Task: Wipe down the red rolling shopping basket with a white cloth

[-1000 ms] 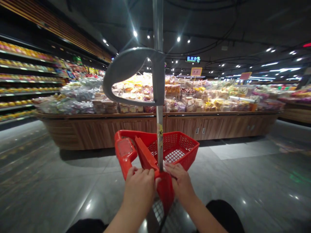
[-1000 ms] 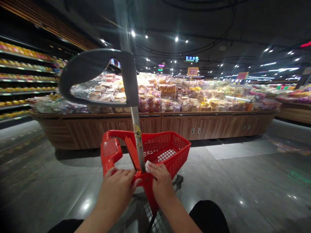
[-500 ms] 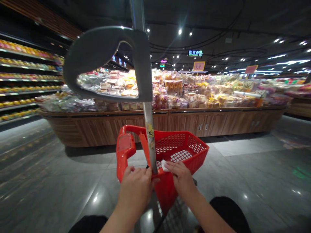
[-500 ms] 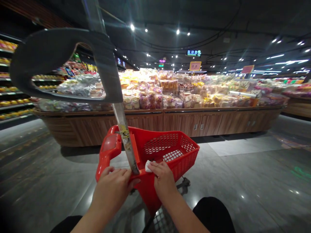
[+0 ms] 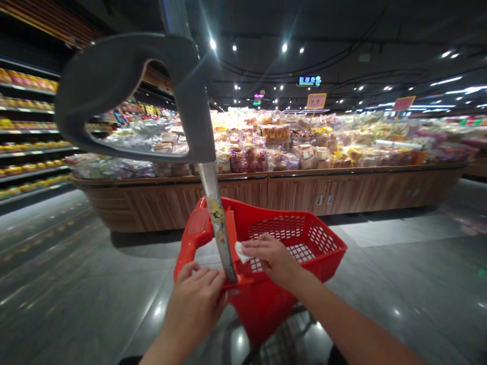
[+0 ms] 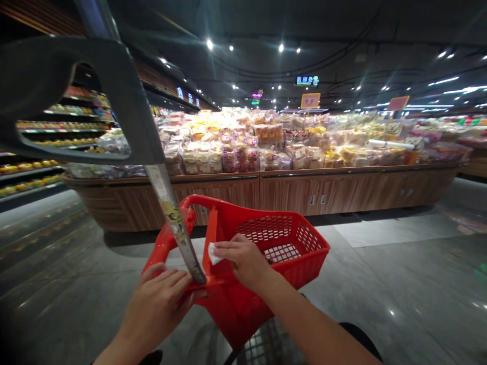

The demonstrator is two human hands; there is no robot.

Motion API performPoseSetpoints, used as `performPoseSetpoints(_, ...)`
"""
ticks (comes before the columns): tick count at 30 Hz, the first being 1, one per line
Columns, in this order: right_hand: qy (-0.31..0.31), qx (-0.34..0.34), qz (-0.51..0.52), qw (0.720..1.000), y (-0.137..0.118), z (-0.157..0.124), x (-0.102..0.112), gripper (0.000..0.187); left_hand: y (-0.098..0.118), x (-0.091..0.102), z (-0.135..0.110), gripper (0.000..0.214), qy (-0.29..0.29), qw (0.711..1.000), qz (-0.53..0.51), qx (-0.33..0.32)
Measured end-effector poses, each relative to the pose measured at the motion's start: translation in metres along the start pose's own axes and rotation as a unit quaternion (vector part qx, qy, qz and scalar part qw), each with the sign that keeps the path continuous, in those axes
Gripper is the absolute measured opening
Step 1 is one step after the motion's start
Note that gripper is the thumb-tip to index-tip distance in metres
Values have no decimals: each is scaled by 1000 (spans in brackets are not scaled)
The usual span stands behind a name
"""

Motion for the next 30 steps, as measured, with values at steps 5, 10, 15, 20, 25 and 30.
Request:
performPoseSetpoints(5,-161,173,-91,967,16,29,-40,24,-16,0,3,4,15,999,-19,-22)
performPoseSetpoints(10,-192,178,-156,952,28,42,-48,22,-31,1,5,7,7,999,-35,-13)
performPoseSetpoints(15,-227,245,-120,935,14,42,-48,25,-40,1,4,8,18,999,-43,-16)
performPoseSetpoints(20,-239,222,-145,934,16,50,-52,21,-45,1,5,8,22,999,-35,-25)
performPoseSetpoints(25,-250,255,-111,927,25,54,-56,24,-44,0,4,7,24,999,-30,-29)
performPoseSetpoints(30,-225,139,-144,954,64,74,-56,27,-47,-2,3,7,20,999,-27,-24)
Point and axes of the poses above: each hand's wrist, its own z-axis towards the middle knuckle, its own x-axis out of the back of the hand, y = z × x, the point moved 5 cm from there along z, towards the middle knuckle, and after that the axes turned 1 degree about -x, right-handed, at the moved point
